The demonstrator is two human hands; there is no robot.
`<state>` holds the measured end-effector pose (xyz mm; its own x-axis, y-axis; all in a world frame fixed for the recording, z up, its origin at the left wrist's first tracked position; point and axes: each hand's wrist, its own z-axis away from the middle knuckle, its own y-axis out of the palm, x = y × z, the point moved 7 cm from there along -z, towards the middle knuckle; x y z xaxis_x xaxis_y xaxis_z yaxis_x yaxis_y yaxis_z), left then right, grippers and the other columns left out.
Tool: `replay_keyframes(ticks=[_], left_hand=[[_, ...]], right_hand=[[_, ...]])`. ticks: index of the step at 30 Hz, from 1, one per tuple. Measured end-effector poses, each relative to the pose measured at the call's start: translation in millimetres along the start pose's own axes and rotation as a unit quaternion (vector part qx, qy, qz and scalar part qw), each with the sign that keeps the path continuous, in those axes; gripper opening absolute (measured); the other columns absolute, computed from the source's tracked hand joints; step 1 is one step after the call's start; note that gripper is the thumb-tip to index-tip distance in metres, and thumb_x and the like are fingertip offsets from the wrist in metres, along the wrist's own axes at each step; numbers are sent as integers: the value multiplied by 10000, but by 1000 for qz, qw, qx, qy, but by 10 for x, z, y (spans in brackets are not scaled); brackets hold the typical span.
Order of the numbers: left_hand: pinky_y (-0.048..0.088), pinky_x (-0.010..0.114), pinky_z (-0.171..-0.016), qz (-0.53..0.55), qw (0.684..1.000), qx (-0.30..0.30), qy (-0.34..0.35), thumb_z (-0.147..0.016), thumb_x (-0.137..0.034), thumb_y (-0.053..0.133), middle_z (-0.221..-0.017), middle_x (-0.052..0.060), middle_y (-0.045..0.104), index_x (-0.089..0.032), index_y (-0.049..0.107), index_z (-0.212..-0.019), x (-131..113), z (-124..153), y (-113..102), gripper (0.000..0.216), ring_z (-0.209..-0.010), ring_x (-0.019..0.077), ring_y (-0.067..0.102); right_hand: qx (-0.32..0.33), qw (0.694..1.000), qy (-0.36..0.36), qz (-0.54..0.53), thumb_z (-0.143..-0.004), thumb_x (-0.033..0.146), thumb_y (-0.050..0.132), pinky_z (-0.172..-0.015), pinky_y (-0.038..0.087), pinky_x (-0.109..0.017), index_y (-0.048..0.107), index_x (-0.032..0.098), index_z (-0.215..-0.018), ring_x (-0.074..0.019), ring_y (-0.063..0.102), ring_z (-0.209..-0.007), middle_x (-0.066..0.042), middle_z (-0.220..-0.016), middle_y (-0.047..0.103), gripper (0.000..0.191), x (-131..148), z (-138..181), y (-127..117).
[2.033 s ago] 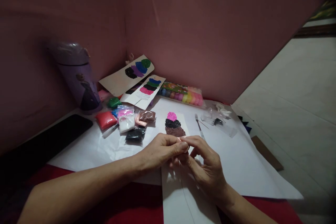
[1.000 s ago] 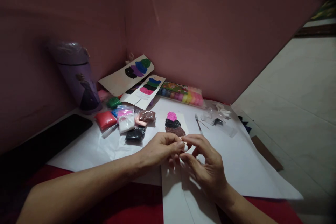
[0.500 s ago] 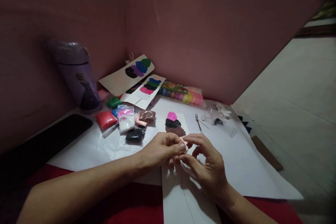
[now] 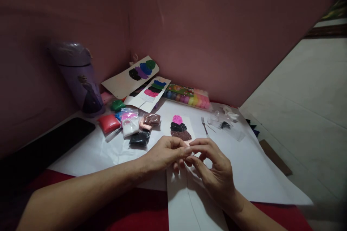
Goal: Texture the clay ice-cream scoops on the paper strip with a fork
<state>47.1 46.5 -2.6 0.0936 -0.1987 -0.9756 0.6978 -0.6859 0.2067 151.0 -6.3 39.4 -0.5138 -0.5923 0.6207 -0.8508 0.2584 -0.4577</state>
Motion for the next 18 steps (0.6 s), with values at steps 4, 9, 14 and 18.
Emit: replay_keyframes(ticks=[4, 9, 14, 18], left_hand=[[395, 205, -492, 10, 1000, -20, 11, -702, -512, 707, -556, -11, 578, -108, 591, -751, -5, 10, -29, 423, -464, 73, 507], [410, 216, -495, 9, 998, -57, 30, -712, -446, 714, -679, 30, 645, -103, 600, -788, -62, 28, -45, 370, -486, 69, 503], [392, 201, -474, 20, 991, -121, 47, -700, -402, 725, -674, 26, 633, -99, 598, -754, -136, 50, -121, 333, -508, 71, 501], [387, 193, -472, 31, 986, -153, 50, -687, -393, 735, -689, 33, 642, -96, 624, -773, -168, 59, -174, 328, -520, 71, 500]], right_hand=[[-11, 1000, 12, 0, -873, 158, 579, -573, 485, -281, 645, 211, -913, -172, 601, -794, -56, -912, 611, 94, -20, -6, -8], [-42, 998, 46, -20, -866, 187, 603, -587, 489, -269, 632, 210, -896, -154, 597, -743, -33, -862, 623, 48, -89, 13, -40], [-70, 981, 144, -107, -868, 262, 612, -468, 475, -234, 614, 202, -911, -110, 546, -538, 3, -733, 596, 73, -237, 61, -44], [-103, 968, 179, -141, -849, 304, 637, -424, 471, -223, 600, 192, -928, -111, 529, -495, 20, -639, 571, 142, -289, 64, -67]])
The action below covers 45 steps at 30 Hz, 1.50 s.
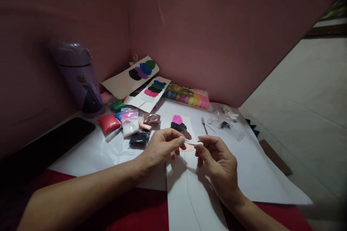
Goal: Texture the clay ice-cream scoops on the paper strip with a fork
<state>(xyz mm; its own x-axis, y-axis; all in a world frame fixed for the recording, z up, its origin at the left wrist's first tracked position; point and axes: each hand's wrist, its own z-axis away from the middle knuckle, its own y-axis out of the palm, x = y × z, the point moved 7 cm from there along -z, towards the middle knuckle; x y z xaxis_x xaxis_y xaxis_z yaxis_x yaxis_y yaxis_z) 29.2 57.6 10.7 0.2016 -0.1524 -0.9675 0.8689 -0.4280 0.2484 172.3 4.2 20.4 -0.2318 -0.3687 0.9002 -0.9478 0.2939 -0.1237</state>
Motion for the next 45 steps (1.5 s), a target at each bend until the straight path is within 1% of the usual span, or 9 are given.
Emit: replay_keyframes(ticks=[7, 11, 13, 16, 20, 26, 32, 38, 45], left_hand=[[406, 194, -496, -41, 998, 47, 4, -703, -336, 725, -729, 29, 639, -105, 690, -887, 18, 6, 57, 297, -567, 79, 513], [409, 199, -505, -61, 996, 70, -16, -719, -345, 715, -789, 45, 647, -96, 677, -936, 68, 17, 84, 333, -590, 89, 533], [394, 195, -504, -82, 993, 81, -12, -739, -350, 697, -743, 31, 635, -96, 687, -907, 74, 22, 101, 305, -567, 79, 518], [371, 190, -506, -118, 991, 63, 19, -743, -304, 689, -638, -8, 586, -104, 685, -818, 42, 21, 84, 214, -541, 67, 486], [374, 186, -500, -123, 991, 39, 31, -738, -271, 681, -632, -20, 574, -112, 635, -762, 35, 14, 57, 168, -540, 65, 483], [387, 189, -457, -71, 997, 20, 23, -727, -319, 676, -594, -26, 560, -114, 571, -731, 40, -4, 39, 231, -477, 64, 486], [393, 197, -431, -61, 998, -3, -2, -689, -295, 680, -534, -16, 567, -95, 610, -708, 63, -16, 12, 212, -429, 72, 487], [449, 206, -433, -25, 1000, 18, -6, -704, -273, 645, -556, -3, 602, -76, 656, -782, 77, -19, 46, 212, -435, 79, 515], [472, 205, -432, -19, 999, 26, -18, -693, -265, 664, -543, 10, 624, -72, 659, -802, 97, -15, 76, 221, -456, 101, 564]], right_hand=[[18, 999, 15, -22, -848, 305, 644, -430, 476, -217, 618, 188, -874, -110, 536, -503, 17, -621, 582, 123, -18, -18, 31], [45, 999, -4, -15, -863, 264, 628, -463, 488, -214, 629, 197, -895, -101, 552, -516, 22, -646, 590, 75, 2, 0, 63], [68, 997, -26, 6, -872, 242, 615, -478, 491, -222, 631, 209, -941, -102, 560, -525, 19, -679, 605, 78, 16, 19, 85], [92, 991, -80, 50, -871, 209, 611, -527, 501, -240, 627, 224, -1001, -120, 599, -611, 0, -772, 631, 132, 64, 50, 108], [96, 984, -121, 92, -876, 172, 599, -593, 507, -258, 634, 232, -1023, -138, 623, -724, -18, -868, 647, 163, 125, 55, 122], [96, 981, -129, 112, -880, 154, 592, -607, 498, -257, 653, 219, -990, -140, 615, -770, -23, -882, 652, 142, 173, 34, 137], [106, 978, -140, 114, -875, 131, 590, -618, 500, -259, 645, 227, -1028, -141, 607, -792, -19, -896, 646, 189, 178, 50, 159], [99, 979, -134, 113, -876, 136, 596, -617, 498, -265, 660, 211, -956, -143, 613, -777, -22, -869, 650, 127, 175, 32, 156], [95, 976, -143, 133, -870, 135, 600, -619, 500, -274, 650, 202, -976, -148, 604, -785, -29, -878, 641, 135, 188, 43, 143]])
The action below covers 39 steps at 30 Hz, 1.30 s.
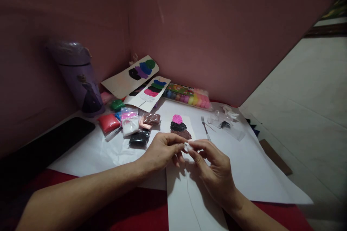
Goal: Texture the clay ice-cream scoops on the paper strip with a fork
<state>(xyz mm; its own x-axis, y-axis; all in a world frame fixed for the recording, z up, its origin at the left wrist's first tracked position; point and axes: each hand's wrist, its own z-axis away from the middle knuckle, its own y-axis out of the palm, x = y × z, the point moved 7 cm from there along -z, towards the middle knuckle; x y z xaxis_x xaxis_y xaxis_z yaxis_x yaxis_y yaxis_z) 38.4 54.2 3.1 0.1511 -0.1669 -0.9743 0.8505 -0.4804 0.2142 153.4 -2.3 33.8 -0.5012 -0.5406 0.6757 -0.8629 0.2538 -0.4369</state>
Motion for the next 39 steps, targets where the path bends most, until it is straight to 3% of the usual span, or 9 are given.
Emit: replay_keyframes(ticks=[17, 23, 28, 35, 39], left_hand=[[433, 176, -385, 24, 999, 22, -30, -604, -407, 789, -497, -5, 615, -120, 559, -699, 32, 22, 2, 379, -395, 95, 557], [428, 186, -386, 3, 999, 23, -26, -668, -526, 715, -591, 27, 644, -119, 559, -699, 15, 39, 9, 438, -421, 97, 565], [425, 180, -420, -12, 999, 28, -11, -726, -460, 691, -693, 51, 668, -105, 586, -747, 8, 35, 3, 370, -472, 82, 566], [416, 183, -427, -40, 998, 48, -2, -718, -365, 723, -668, 19, 645, -106, 629, -944, 31, 24, 14, 357, -468, 78, 546], [419, 182, -450, -55, 996, 68, -8, -744, -361, 690, -677, 22, 640, -105, 686, -880, 33, 34, 47, 291, -479, 65, 527]], right_hand=[[35, 998, -40, -12, -836, 115, 622, -555, 476, -255, 621, 196, -1028, -137, 576, -698, -20, -825, 613, 208, 78, -18, 47], [31, 999, -26, -6, -895, 106, 533, -631, 500, -277, 631, 207, -1052, -151, 609, -771, -33, -867, 634, 211, 46, 1, 43], [4, 1000, -8, -9, -905, 138, 535, -686, 535, -300, 637, 207, -1054, -162, 630, -797, -47, -898, 647, 194, -17, 11, 7], [6, 1000, 20, -10, -910, 176, 531, -605, 540, -286, 645, 216, -1041, -156, 642, -712, -36, -847, 669, 178, -28, 12, 9], [-1, 1000, 26, -13, -901, 194, 548, -582, 545, -276, 643, 211, -1031, -151, 648, -682, -34, -844, 682, 163, -33, 14, 2]])
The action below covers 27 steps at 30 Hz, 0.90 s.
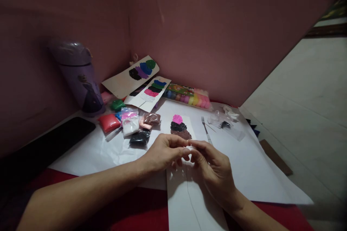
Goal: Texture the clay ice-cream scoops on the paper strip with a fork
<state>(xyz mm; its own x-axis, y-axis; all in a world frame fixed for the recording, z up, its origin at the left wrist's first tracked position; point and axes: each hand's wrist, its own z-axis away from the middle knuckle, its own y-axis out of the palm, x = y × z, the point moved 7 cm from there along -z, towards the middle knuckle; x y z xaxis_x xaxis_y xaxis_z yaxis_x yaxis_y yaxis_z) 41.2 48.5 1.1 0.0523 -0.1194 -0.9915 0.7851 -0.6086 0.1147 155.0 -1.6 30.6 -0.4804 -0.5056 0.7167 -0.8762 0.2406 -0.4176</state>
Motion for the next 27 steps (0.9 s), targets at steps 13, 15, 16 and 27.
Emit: replay_keyframes(ticks=[13, 15, 16, 27], left_hand=[[409, 183, -446, -32, 999, -30, 8, -730, -335, 698, -616, 13, 628, -100, 645, -775, -30, 1, -17, 245, -464, 66, 514], [408, 180, -437, -21, 999, -24, 14, -740, -353, 691, -629, 7, 627, -107, 617, -779, -29, 0, -5, 259, -452, 60, 510], [405, 177, -432, -16, 999, -21, 19, -746, -355, 685, -630, 2, 623, -111, 601, -778, -28, 1, 2, 260, -444, 55, 504], [395, 180, -438, 12, 996, -72, 56, -740, -359, 681, -644, 3, 611, -115, 567, -750, -146, 25, -73, 270, -462, 52, 491]], right_hand=[[10, 1000, 18, -13, -911, 215, 534, -517, 503, -248, 630, 196, -991, -117, 578, -551, -14, -764, 662, 126, -14, 10, 11], [7, 1000, 20, -19, -913, 216, 531, -508, 491, -239, 633, 203, -980, -112, 566, -537, -1, -724, 647, 122, -10, 8, 6], [6, 999, 22, -24, -914, 217, 530, -505, 485, -233, 635, 206, -972, -111, 563, -536, 5, -704, 638, 120, -7, 7, 5], [-47, 964, 200, -171, -869, 377, 598, -332, 424, -207, 613, 177, -927, -101, 505, -423, 30, -595, 554, 208, -328, 31, 14]])
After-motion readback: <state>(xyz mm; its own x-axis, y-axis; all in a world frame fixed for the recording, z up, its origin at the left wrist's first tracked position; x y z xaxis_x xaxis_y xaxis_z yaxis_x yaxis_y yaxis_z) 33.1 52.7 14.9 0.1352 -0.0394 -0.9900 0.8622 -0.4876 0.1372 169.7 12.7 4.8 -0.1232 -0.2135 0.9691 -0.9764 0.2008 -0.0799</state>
